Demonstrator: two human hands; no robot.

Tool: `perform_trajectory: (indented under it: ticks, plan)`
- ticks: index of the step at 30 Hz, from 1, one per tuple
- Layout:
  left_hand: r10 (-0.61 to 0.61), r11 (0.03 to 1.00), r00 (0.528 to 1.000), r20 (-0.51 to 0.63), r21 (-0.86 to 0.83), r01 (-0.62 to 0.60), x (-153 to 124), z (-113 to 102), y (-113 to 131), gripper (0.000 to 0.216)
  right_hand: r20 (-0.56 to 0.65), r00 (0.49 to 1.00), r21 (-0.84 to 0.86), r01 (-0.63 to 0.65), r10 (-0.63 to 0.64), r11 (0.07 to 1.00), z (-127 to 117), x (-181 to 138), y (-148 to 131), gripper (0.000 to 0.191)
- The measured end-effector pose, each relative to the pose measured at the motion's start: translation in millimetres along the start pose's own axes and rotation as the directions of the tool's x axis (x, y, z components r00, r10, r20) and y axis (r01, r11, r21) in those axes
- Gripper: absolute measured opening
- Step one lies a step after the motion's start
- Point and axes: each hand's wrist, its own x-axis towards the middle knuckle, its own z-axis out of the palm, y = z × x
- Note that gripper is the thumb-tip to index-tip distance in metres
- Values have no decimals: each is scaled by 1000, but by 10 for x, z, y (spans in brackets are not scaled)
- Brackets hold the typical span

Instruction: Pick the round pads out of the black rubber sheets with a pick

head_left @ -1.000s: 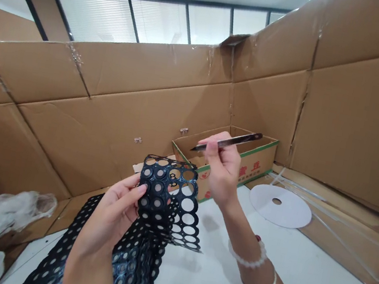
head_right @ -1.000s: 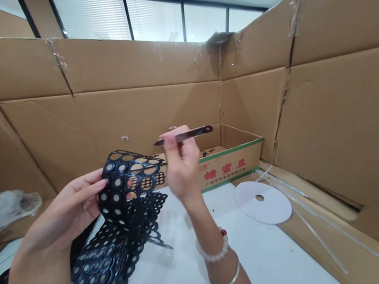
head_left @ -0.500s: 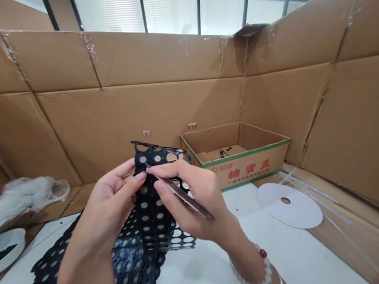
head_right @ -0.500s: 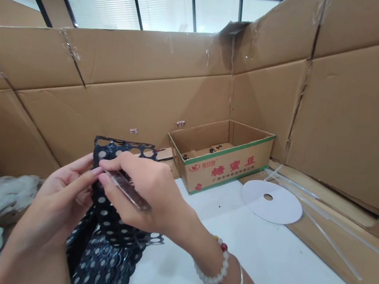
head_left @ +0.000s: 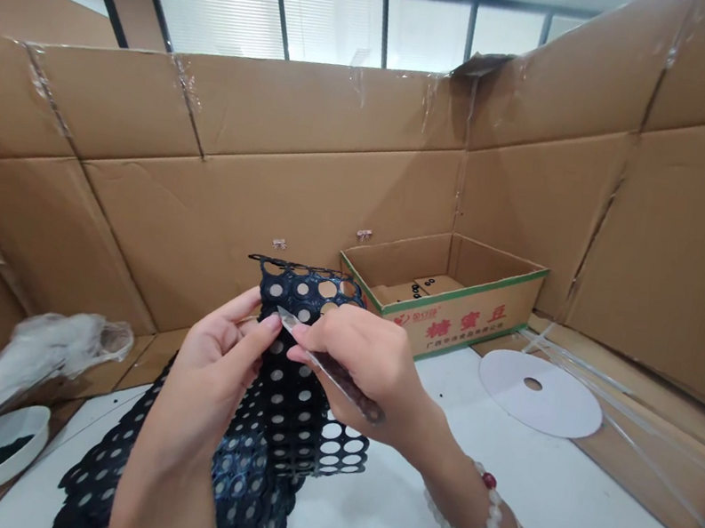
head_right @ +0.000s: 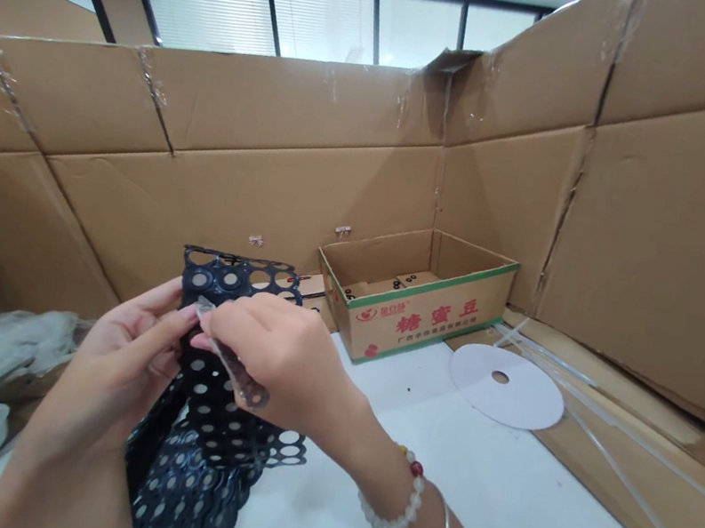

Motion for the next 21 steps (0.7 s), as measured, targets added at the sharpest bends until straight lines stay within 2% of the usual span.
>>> perform_trajectory:
  ticks: [5, 8, 11, 17, 21]
  plan:
    - [23, 996, 999, 40, 86, -26, -5, 21, -3, 37, 33, 999, -72, -15, 18, 997, 40, -34, 5, 19]
    - [100, 974, 994, 46, 198, -107, 3, 72, -10, 40, 23, 1000, -172, -16, 20, 985, 103, -70, 18, 23]
    - [162, 937, 986, 24, 310, -162, 20, 98, -33, 43, 47, 997, -190, -47, 57, 981, 155, -100, 37, 20]
    - [141, 892, 988, 57, 426, -152, 62, 91, -120, 37, 91, 974, -148, -191, 205, 970, 118, -79, 80, 23]
    - [68, 927, 993, 101, 361, -100, 57, 98, -107, 40, 8, 977, -168, -207, 211, 964, 53, -40, 91, 22]
